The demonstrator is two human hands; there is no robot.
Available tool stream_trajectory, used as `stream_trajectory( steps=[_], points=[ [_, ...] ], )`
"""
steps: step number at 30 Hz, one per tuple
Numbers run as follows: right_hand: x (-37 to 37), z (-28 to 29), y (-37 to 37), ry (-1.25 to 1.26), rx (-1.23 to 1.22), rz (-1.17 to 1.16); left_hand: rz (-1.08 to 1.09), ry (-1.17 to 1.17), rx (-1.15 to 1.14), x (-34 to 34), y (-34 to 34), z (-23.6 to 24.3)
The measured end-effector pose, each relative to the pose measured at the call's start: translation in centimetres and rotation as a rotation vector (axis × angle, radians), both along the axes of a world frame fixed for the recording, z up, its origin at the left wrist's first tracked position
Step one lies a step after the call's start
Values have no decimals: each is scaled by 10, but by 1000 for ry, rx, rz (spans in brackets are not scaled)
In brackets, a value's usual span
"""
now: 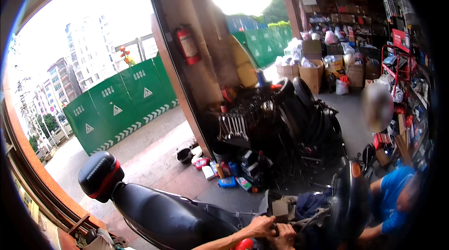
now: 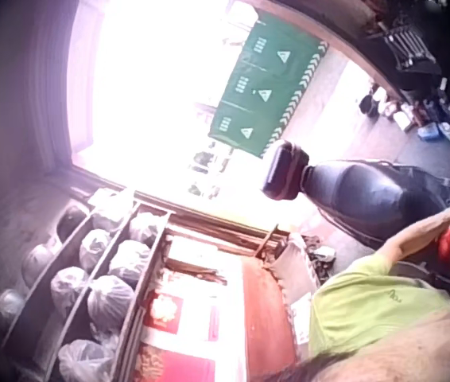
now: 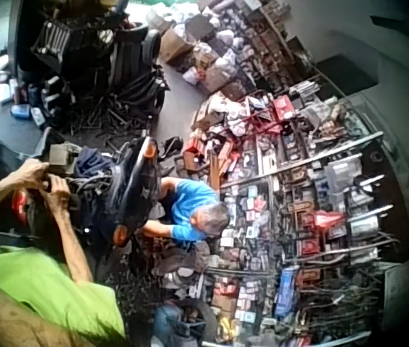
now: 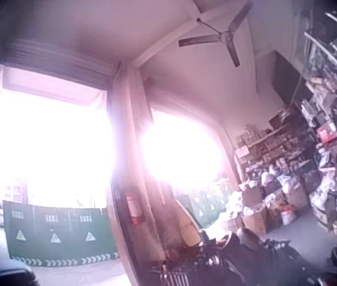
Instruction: The person works on a scooter's engine area, removing a red helmet, manipulating internal components, and handling a small gear-like part. Another person assists with tools nearby.
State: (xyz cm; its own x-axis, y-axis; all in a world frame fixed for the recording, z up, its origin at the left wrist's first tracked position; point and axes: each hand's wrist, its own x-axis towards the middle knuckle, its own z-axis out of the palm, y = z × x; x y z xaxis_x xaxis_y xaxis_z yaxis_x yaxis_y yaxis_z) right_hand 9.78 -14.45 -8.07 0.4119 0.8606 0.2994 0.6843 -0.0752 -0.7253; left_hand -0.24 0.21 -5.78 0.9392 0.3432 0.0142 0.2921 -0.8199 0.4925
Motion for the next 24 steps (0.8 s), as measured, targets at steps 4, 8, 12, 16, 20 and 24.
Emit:
stream_trajectory(
  steps=[4, 8, 12, 16, 20, 24],
  points=[
    [6, -6, 17, -281, 185, -34, 230, 76, 3, -1, -6, 26],
    [7, 1, 22, -288, 202, -42, 79, 18, 86, -4, 2, 36],
    [10, 4, 15, -287, 144, -23, 104, 3, -54, -1, -2, 35],
    [6, 6, 6, -266, 146, -25, 276, 83, -30, -1, -16, 31],
    [5, 3, 7, -293, 172, -35, 24, 25, -3, -11, -7, 37],
    [5, 4, 10, -293, 188, -28, 88, 156, -52, -2, -4, 49]
  ],
)
